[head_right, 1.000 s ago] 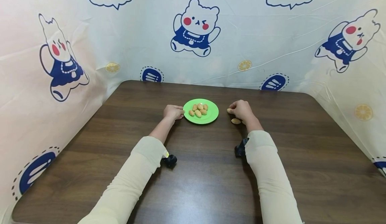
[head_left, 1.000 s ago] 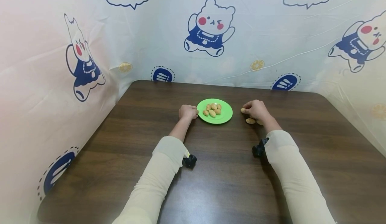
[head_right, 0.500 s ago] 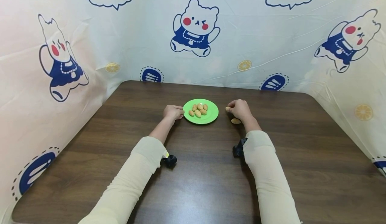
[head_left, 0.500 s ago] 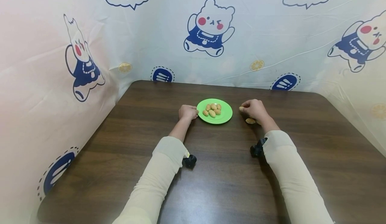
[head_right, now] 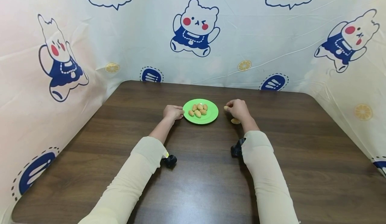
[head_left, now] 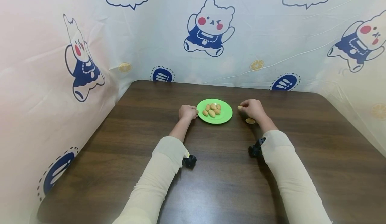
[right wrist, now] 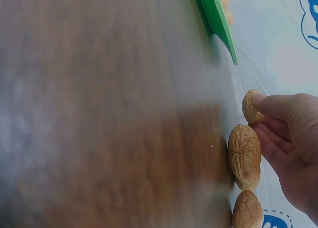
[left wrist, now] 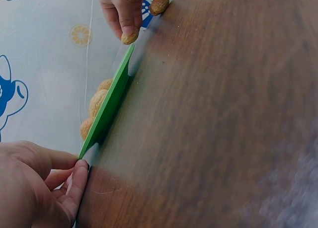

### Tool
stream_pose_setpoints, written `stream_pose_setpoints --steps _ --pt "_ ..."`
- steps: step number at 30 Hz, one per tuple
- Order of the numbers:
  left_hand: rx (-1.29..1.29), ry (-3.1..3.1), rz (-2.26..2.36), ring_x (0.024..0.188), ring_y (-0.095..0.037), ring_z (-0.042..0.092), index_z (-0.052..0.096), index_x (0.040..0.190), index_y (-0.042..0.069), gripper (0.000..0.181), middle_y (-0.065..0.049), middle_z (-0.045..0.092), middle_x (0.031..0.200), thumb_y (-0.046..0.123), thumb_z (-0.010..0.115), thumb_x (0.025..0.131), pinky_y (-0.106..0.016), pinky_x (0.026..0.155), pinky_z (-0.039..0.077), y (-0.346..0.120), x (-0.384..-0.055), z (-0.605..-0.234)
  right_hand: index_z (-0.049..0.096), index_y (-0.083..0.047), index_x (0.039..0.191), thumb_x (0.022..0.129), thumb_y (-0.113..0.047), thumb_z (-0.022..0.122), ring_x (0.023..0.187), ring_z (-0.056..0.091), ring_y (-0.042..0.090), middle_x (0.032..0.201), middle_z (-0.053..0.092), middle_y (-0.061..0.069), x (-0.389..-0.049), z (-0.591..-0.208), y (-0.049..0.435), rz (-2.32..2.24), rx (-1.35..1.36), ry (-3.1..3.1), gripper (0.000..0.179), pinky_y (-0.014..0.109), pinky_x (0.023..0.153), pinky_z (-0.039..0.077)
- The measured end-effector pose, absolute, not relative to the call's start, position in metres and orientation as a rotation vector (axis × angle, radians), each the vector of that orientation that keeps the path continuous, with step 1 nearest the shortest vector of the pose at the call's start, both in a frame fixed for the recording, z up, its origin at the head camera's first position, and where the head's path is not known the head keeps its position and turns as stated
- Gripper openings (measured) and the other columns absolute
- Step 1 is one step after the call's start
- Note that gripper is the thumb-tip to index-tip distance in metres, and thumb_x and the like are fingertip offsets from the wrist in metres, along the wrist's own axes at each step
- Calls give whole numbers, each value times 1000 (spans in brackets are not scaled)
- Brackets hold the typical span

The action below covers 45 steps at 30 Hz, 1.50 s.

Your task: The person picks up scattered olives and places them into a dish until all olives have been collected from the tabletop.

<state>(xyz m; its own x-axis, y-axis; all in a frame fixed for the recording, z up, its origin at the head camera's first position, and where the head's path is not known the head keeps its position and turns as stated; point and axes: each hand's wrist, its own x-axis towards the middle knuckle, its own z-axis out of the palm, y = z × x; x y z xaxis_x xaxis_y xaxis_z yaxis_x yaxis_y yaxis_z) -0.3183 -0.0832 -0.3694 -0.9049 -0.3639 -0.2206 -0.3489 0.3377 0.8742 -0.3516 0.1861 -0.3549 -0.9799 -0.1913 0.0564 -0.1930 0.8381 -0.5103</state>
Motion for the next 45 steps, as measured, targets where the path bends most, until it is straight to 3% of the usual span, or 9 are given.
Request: stream_pose_setpoints --steps 29,45 --pt "673 -2574 -1640 51 -4 57 74 100 11 19 -3 70 77 9 68 82 -16 51 50 -84 -317 -368 64 -3 115 92 -28 59 112 48 31 116 60 15 -352 -355 173 903 309 -2993 34 45 93 43" --pt "680 -2554 -1667 53 -5 57 73 102 10 20 -5 70 83 7 68 82 -16 52 52 -83 -316 -367 65 -3 113 92 -25 59 105 53 28 111 62 13 -351 -355 153 974 307 -2965 31 41 85 48"
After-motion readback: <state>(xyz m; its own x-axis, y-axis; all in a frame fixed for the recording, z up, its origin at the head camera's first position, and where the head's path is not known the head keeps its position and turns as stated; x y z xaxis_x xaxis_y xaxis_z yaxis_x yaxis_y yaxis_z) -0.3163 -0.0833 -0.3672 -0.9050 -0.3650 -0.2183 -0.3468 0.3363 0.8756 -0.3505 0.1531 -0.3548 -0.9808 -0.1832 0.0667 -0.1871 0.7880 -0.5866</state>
